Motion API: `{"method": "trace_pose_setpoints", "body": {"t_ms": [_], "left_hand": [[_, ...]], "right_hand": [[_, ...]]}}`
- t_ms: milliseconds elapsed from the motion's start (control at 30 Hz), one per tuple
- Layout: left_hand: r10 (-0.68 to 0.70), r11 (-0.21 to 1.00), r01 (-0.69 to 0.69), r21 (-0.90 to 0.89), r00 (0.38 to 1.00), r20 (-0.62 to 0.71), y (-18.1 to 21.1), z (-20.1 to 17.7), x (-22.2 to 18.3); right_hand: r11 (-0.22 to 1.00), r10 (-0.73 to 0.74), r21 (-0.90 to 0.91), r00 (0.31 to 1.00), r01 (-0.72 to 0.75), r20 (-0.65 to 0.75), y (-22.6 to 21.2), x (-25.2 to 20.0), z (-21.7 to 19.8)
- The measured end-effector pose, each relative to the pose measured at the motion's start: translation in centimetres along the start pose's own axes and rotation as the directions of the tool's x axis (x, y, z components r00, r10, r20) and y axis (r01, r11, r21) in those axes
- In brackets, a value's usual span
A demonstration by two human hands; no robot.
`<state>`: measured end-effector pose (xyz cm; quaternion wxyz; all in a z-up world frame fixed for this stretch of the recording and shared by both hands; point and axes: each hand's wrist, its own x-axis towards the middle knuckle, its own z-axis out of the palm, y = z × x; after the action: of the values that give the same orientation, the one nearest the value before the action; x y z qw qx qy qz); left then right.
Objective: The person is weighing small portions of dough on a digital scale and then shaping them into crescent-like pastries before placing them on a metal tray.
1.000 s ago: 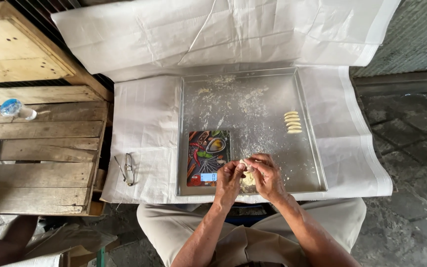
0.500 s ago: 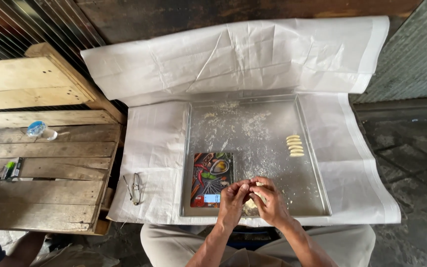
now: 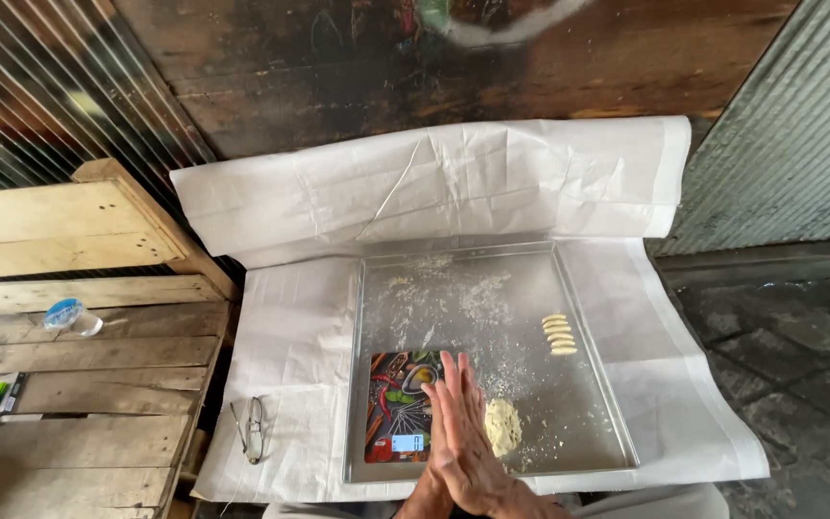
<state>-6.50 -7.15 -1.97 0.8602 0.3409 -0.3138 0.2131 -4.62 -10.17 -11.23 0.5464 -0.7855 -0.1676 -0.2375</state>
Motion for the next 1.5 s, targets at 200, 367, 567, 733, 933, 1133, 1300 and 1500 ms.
{"method": "trace_pose_setpoints", "body": {"t_ms": [200, 367, 567, 733, 933, 1133, 1300, 1500], "left_hand": [[-0.621, 0.784, 0.621, -0.001, 0.784, -0.01, 5.6, 1.7, 5.2], [0.096, 0.982, -0.123, 0.14, 0.978, 0.184, 3.3, 0.4, 4.8], [-0.408, 0.911, 0.411, -0.032, 0.91, 0.067, 2.7, -0.8, 6.1], [-0.049, 0.997, 0.036, 0.067, 0.978, 0.204, 1.9, -0.8, 6.1], [-0.472, 0.87, 0.463, -0.168, 0.881, -0.021, 1.1, 0.7, 8.2], [-0.474, 0.88, 0.475, -0.033, 0.88, 0.016, 2.6, 2.7, 10.6], [0.055, 0.966, -0.103, -0.236, 0.978, -0.202, -5.0, 1.2, 5.5], [-0.514, 0.831, 0.369, -0.417, 0.796, -0.32, -0.5, 3.5, 9.1]], "right_hand": [[0.998, 0.001, 0.062, 1.0, 0.0, -0.009, 0.4, 6.6, -1.9], [0.993, -0.009, 0.116, 1.0, 0.01, -0.015, -0.5, 3.4, 0.6], [0.978, -0.047, 0.203, 0.999, 0.048, -0.01, 0.4, 7.1, -1.6], [0.966, -0.059, 0.25, 0.998, 0.061, -0.013, 0.4, 6.4, -1.1], [0.941, -0.096, 0.325, 0.995, 0.094, -0.01, 0.7, 10.0, -1.6], [0.911, -0.105, 0.403, 0.994, 0.089, 0.017, 1.0, 15.6, -3.5], [0.885, -0.074, 0.464, 0.996, 0.048, 0.039, 0.7, 9.9, -2.2], [0.838, -0.012, 0.544, 0.997, -0.035, 0.082, 0.6, 14.7, -4.1]]}}
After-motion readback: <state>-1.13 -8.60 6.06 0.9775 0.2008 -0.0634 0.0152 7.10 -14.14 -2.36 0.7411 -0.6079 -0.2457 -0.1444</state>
